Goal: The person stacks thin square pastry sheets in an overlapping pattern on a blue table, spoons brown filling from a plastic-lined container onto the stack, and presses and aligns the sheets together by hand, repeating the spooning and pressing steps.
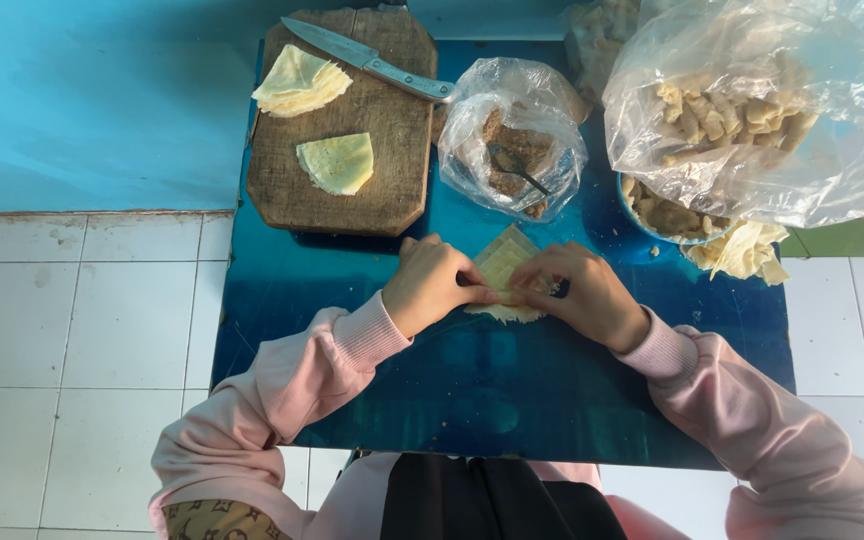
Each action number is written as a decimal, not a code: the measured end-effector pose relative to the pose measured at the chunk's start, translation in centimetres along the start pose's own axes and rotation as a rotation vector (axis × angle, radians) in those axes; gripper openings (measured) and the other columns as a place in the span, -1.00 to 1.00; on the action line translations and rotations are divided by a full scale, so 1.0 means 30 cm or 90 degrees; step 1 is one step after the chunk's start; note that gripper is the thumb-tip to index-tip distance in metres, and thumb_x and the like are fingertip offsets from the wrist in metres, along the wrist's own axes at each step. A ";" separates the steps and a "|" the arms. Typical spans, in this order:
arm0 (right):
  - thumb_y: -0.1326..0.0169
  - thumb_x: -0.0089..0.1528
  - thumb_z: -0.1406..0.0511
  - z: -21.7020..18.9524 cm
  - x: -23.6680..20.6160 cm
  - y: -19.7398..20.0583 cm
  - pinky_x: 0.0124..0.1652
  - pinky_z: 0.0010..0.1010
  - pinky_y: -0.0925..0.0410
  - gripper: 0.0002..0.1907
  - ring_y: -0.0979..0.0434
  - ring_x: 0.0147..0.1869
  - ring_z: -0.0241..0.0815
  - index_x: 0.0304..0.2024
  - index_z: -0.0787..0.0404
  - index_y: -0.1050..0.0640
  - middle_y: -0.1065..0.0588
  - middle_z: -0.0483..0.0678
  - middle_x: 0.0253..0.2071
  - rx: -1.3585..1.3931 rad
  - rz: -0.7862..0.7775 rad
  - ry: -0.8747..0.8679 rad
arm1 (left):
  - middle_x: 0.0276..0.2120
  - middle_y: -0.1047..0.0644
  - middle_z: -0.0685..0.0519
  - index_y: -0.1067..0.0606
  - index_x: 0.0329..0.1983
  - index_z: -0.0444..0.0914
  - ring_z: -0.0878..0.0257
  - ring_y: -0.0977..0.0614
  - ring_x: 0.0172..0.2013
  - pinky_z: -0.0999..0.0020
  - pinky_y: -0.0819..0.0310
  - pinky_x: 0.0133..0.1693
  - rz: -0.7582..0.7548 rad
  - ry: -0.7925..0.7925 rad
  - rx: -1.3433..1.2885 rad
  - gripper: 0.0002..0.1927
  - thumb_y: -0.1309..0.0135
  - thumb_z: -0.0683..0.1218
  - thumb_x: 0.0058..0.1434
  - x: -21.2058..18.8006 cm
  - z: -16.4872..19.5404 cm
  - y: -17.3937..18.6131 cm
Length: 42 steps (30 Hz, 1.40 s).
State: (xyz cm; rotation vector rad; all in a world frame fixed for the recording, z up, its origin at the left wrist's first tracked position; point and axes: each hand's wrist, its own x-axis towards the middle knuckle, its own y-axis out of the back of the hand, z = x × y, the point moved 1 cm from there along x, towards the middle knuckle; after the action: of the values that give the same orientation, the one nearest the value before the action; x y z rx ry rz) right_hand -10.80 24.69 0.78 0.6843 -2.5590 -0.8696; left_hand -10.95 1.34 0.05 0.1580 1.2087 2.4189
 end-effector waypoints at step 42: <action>-0.38 0.06 0.22 -0.015 0.003 -0.006 -0.16 -0.30 -0.41 -0.81 -0.47 -0.16 -0.09 -0.29 0.09 -0.70 -0.55 -0.12 -0.24 -0.110 0.057 0.112 | -0.29 -0.60 0.18 -0.65 -0.23 -0.14 0.18 -0.46 -0.20 0.19 -0.18 -0.12 0.120 -0.233 0.074 -0.71 -0.31 0.10 0.09 -0.030 0.043 0.021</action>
State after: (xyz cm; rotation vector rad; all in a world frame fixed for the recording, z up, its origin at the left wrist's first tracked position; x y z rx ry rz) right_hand -10.62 24.31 1.01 0.5644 -2.3098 -0.9431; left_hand -9.98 1.57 1.42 0.7455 1.2046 2.3337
